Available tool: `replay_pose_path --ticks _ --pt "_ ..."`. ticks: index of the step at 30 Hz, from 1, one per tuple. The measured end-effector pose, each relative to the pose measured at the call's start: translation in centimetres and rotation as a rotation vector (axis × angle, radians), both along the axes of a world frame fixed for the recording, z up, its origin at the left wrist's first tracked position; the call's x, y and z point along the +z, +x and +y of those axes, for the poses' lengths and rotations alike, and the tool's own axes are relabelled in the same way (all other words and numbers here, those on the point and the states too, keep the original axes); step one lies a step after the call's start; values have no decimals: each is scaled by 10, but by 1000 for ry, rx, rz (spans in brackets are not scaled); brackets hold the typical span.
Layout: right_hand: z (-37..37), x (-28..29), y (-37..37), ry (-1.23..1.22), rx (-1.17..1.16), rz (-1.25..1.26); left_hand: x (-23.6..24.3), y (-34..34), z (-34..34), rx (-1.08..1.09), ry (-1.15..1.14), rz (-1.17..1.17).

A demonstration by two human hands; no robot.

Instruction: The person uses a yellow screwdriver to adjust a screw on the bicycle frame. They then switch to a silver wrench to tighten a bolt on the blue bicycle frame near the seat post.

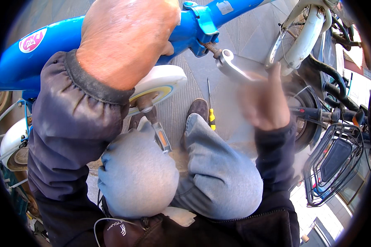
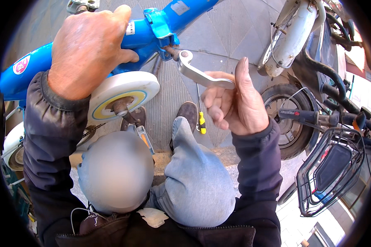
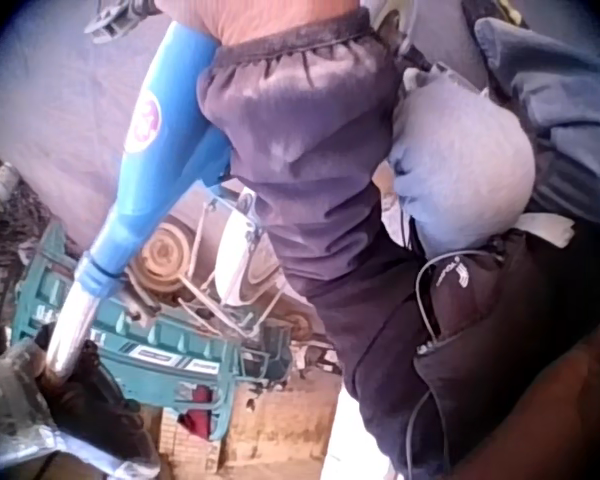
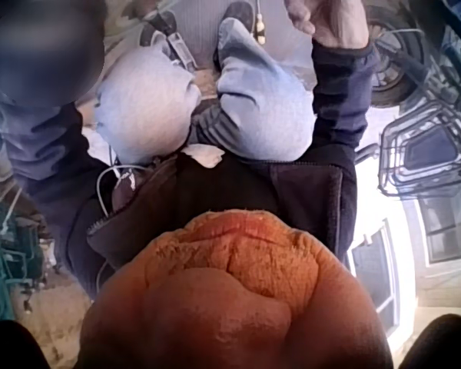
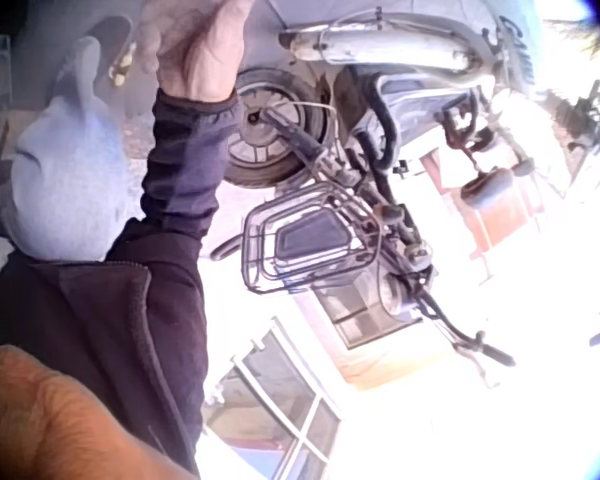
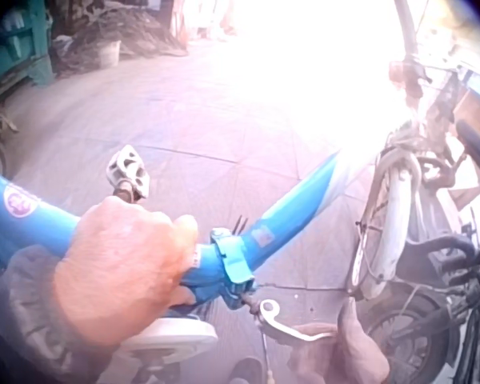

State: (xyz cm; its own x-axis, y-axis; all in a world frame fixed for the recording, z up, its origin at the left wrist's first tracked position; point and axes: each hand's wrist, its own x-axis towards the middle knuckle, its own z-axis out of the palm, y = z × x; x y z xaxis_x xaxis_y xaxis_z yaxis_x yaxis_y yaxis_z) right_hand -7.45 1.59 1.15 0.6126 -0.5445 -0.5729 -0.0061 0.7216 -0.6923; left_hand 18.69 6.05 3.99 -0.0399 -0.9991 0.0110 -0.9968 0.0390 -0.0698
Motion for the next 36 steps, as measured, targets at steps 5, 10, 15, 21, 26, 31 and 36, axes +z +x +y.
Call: replay_pose_path --ticks 5,10,15,21,26,31,36 --pt "19 -8 1 280 -159 -89 -20 8 -3 -67 -118 -64" --pt "24 -1 7 290 -154 -141 -24 9 -1 -77 -149 -66" --pt "20 8 14 275 -151 24 -22 11 -2 -88 -136 -77" --pt "17 20 19 166 -150 254 -23 9 -2 -65 -139 -62" --pt "11 26 17 30 -149 390 -20 10 -2 -75 -105 -58" --pt "12 11 13 -937 52 664 -22 9 -2 -67 -146 -27" --pt "16 -10 12 -1554 5 704 -21 10 -3 -72 -128 -37"
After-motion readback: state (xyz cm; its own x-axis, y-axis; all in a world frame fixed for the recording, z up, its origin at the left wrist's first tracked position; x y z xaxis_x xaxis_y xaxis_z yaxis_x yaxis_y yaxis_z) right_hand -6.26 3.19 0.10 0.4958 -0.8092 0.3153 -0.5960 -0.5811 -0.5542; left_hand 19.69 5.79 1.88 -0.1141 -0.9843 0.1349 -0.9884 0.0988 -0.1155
